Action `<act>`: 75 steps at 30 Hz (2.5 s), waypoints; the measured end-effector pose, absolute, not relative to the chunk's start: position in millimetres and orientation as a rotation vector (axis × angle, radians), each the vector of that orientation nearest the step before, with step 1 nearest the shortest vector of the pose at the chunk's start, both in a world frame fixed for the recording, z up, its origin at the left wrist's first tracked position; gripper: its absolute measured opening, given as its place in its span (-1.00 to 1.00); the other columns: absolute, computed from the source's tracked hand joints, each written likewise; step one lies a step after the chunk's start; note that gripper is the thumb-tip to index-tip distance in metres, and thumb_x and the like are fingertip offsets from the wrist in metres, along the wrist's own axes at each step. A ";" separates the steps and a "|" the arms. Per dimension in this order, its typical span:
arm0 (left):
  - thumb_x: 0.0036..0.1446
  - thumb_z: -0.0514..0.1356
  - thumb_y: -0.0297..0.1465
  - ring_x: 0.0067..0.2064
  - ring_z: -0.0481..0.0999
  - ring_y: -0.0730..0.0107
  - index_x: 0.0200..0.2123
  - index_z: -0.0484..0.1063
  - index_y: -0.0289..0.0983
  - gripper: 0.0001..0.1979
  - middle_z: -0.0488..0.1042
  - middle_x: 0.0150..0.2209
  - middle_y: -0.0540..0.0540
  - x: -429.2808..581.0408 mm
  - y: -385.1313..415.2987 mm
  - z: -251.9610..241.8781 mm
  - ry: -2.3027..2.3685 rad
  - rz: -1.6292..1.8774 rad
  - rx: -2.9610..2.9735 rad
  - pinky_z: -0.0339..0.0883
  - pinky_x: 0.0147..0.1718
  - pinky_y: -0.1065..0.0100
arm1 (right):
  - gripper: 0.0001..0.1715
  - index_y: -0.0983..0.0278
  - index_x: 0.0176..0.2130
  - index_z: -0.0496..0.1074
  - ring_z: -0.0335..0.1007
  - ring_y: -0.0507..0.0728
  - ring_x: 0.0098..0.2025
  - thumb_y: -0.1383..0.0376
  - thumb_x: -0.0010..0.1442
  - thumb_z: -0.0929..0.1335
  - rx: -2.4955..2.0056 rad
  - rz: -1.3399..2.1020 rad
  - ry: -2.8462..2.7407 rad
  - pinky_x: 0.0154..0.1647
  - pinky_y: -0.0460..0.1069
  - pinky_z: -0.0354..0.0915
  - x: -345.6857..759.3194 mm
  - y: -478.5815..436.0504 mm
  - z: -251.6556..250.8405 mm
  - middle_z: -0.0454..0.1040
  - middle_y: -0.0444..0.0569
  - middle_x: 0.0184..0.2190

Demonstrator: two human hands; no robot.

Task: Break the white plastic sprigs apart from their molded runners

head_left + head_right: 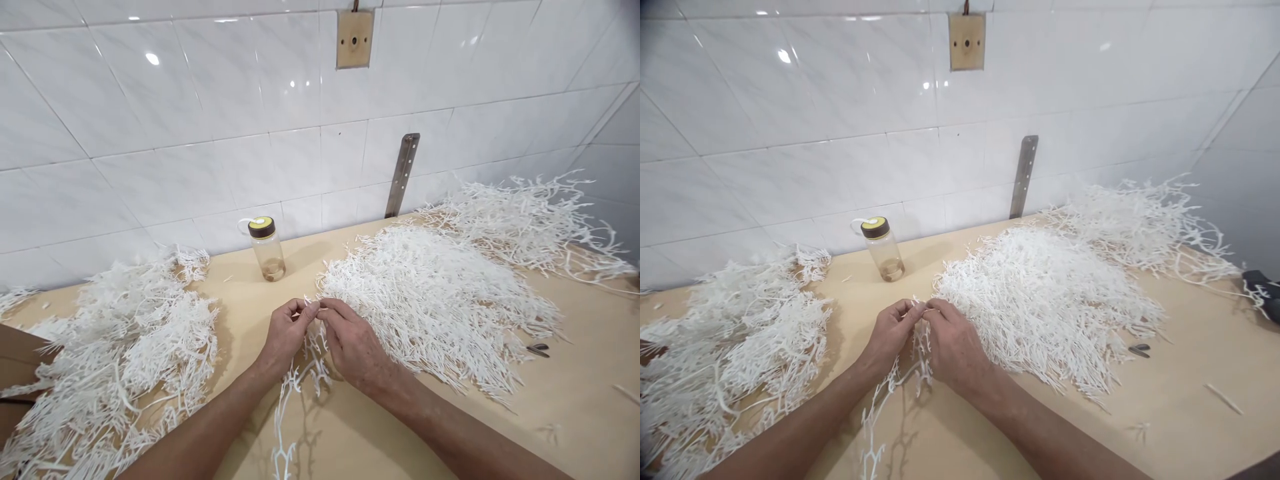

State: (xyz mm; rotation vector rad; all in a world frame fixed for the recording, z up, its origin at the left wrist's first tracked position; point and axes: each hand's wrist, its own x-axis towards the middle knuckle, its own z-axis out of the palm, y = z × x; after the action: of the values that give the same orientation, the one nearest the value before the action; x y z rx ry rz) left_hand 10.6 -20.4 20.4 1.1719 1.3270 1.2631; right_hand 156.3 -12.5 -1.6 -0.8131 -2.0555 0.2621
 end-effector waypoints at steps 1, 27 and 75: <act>0.00 0.32 -0.09 -0.62 0.07 0.58 -0.44 0.46 -0.30 -0.64 0.17 -0.67 0.12 9.6 -19.4 20.8 1.338 1.260 1.175 -0.02 -0.60 0.46 | -0.63 0.29 -0.07 0.38 0.39 0.17 0.00 0.55 0.22 0.18 -0.798 0.307 -2.018 -0.02 0.10 0.41 156.9 -11.9 -1.1 0.43 0.13 -0.03; -0.06 0.29 0.07 -0.62 0.02 0.59 -0.56 0.43 -0.33 -0.48 0.23 -0.65 0.05 14.2 -22.8 22.7 1.215 1.111 1.079 -0.15 -0.62 0.43 | -0.86 0.24 -0.23 0.50 0.44 0.06 -0.33 0.39 0.25 0.33 -0.942 0.434 -2.060 -0.28 -0.03 0.34 178.9 4.1 16.0 0.52 -0.04 -0.27; -0.06 0.34 -0.08 -0.64 0.03 0.61 -0.60 0.28 -0.28 -0.56 0.13 -0.67 0.12 14.4 -23.6 21.8 1.107 1.030 1.021 -0.17 -0.64 0.43 | -0.91 0.24 -0.42 0.29 0.24 0.00 -0.54 0.41 0.10 0.27 -1.096 0.649 -2.028 -0.53 -0.10 0.16 178.3 -0.3 25.7 0.36 -0.18 -0.56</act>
State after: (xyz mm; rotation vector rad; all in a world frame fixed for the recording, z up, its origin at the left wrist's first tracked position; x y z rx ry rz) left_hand 14.4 -23.6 21.8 1.0208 1.1066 1.0302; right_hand 178.3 -0.3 25.7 -1.0965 -2.0280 0.6491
